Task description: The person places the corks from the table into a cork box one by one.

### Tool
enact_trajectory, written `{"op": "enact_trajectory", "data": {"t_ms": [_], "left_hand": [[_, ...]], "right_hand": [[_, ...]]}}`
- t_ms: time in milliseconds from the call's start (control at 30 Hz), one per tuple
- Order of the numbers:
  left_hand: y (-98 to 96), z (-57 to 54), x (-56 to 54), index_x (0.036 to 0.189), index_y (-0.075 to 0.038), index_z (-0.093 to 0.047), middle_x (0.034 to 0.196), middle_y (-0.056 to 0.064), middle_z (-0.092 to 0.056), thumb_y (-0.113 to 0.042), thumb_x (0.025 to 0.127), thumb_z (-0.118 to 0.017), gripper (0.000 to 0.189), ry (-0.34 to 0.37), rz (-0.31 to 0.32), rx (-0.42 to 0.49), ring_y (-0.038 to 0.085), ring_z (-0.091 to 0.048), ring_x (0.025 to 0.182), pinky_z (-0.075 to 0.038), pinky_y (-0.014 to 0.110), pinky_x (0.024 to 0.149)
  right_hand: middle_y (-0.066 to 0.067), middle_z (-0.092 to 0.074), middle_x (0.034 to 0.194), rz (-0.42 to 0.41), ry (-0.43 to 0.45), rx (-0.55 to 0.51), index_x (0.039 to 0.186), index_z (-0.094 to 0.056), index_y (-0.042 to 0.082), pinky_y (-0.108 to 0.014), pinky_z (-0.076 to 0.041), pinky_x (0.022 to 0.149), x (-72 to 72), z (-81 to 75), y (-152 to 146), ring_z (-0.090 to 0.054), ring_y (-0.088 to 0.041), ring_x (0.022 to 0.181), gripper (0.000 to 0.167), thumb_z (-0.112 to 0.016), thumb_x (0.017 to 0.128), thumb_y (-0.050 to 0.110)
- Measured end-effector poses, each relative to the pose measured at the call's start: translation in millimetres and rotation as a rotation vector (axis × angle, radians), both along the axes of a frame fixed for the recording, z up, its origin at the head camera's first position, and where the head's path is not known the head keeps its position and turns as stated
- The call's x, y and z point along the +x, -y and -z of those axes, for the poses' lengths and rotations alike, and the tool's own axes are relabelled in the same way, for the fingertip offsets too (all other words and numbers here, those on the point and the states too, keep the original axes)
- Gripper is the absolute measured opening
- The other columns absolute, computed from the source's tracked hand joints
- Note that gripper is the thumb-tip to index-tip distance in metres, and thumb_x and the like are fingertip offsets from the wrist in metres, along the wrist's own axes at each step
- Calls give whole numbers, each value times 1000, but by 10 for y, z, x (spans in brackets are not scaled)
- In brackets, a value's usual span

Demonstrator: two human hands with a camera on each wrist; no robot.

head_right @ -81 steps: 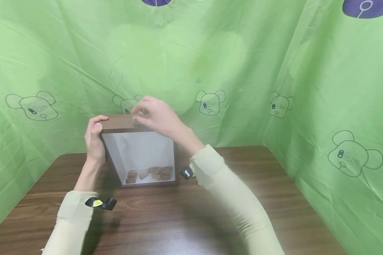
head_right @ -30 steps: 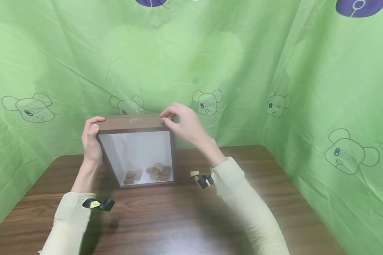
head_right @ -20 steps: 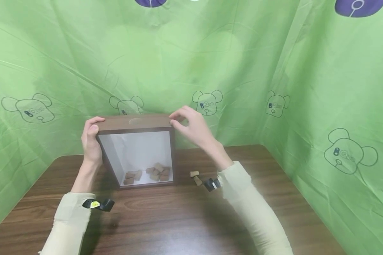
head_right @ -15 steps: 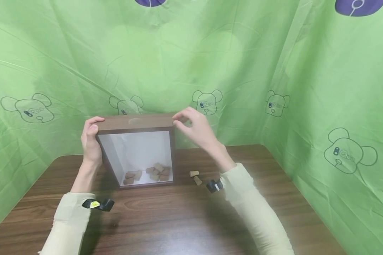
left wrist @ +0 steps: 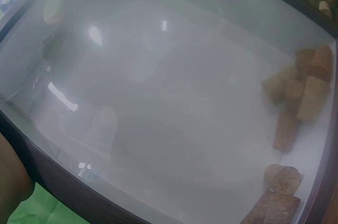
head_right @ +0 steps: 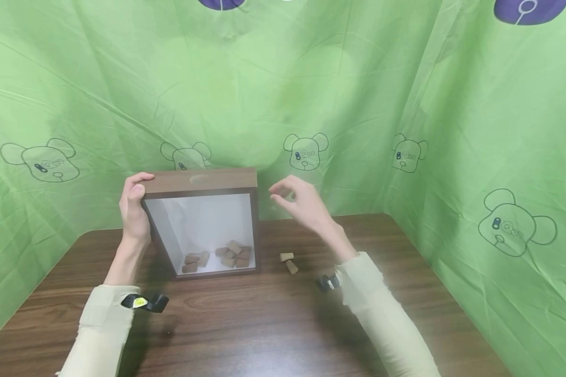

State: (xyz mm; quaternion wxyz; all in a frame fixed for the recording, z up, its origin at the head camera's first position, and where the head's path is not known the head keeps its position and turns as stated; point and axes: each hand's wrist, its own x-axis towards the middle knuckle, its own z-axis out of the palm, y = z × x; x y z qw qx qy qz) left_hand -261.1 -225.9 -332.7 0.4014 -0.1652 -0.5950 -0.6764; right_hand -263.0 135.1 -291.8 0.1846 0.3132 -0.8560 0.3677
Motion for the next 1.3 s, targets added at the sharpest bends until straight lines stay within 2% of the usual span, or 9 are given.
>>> {"op": "enact_trajectory", "data": {"t_ms": [300, 633, 967, 1167, 1300], "left_hand": [[7, 8, -2, 110, -10, -67, 115, -3, -61, -20, 92, -45, 30, 6, -9, -9, 12, -46, 99, -29, 24, 93], [8, 9, 1, 110, -11, -67, 115, -3, -61, -21, 92, -45, 30, 9, -8, -7, 13, -46, 101, -29, 24, 94], [-5, -17, 12, 111, -12, -67, 116, -4, -60, -21, 92, -45, 30, 22, -5, -18, 12, -46, 102, -29, 25, 95], [-14, -19, 21, 112, -7, -66, 116, -4, -60, -20, 92, -44, 33, 24, -3, -7, 12, -46, 102, -29, 25, 94], [-2, -2, 16, 112, -7, -66, 116, -4, -61, -20, 92, -44, 33, 19, -13, -9, 12, -47, 103, -29, 25, 95]], "right_hand": [[4, -70, 102, -20, 76, 75, 105, -72, 17, -35, -51, 79, -103, 370, -76, -62, -11, 87, 14, -70, 92, 21], [4, -68, 95, -63, 166, 122, 105, -71, 14, -31, -54, 76, -217, 782, -132, -63, -13, 82, 14, -71, 91, 16], [4, -68, 91, -107, 196, 159, 104, -72, 12, -25, -51, 74, -280, 1073, -183, -62, -8, 81, 15, -72, 89, 16], [1, -69, 94, -140, 265, 185, 105, -71, 8, -25, -51, 75, -309, 1222, -214, -62, -8, 83, 15, -71, 90, 12], [-2, -71, 95, -154, 312, 196, 105, -70, 7, -30, -53, 79, -333, 1303, -227, -64, -10, 85, 15, -70, 90, 10]]}}
